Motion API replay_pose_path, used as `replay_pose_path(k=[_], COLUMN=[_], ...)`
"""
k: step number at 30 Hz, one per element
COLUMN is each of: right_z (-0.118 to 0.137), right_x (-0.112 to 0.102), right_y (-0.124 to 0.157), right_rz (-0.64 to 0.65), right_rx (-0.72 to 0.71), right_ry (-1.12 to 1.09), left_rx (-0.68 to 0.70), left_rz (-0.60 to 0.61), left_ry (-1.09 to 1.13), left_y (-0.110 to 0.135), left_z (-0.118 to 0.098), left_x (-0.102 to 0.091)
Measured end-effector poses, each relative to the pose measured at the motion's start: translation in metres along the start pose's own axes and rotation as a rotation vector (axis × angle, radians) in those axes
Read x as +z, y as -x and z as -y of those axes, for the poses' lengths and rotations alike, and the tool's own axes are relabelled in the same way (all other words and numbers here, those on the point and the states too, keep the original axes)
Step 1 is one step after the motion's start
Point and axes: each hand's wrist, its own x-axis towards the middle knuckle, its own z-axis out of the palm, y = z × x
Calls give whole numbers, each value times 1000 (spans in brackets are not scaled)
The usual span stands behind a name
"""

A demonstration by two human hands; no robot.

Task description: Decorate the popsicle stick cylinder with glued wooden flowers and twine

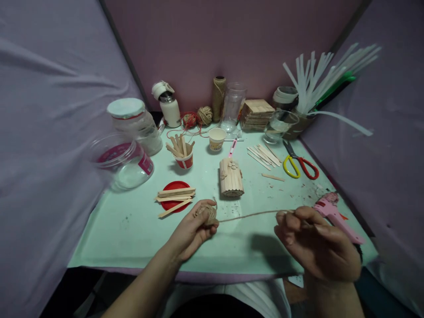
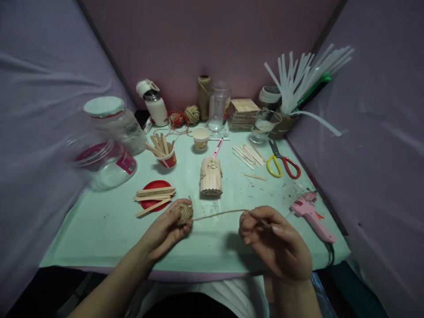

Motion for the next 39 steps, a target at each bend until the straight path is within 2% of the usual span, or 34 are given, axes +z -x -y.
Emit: replay_pose_path(k=[3, 5, 7, 9, 11, 14, 18, 21, 24, 27, 32, 39], right_z=[4, 2, -2, -5, -8, -10, -12, -12, -10, -10, -15, -17], right_x=[-4, -3, -1, 2, 6, 15, 27, 32, 35, 37, 37, 34], right_y=[-1, -4, -12, -22, -34, -52, -69, -75, -80, -85, -92, -94], right_rz=[-134, -227, -293, -340, -316, -150, -48, -16, 22, 50, 63, 83], right_rx=[-40, -95, -138, -154, -123, -53, -60, -94, -119, -149, -147, -96], right_ry=[3, 26, 85, 241, 507, 878, 1120, 1237, 1324, 1403, 1550, 1651], left_rx=[25, 89, 226, 381, 478, 524, 651, 750, 784, 761, 567, 627], left_rz=[6, -2, -40, -88, -121, -155, -190, -165, -116, -156, -205, -253], left_ry=[-242, -499, -849, -1209, -1481, -1681, -1702, -1577, -1412, -1295, -1165, -1114], left_y=[2, 3, 5, 4, 1, -4, -4, -4, -16, -40, -76, -89], left_z=[-3, -6, -8, -10, -11, -9, -11, -23, -42, -57, -62, -50], left_x=[-2, -2, -2, -2, -2, 0, 7, 23, 45, 63, 73, 74])
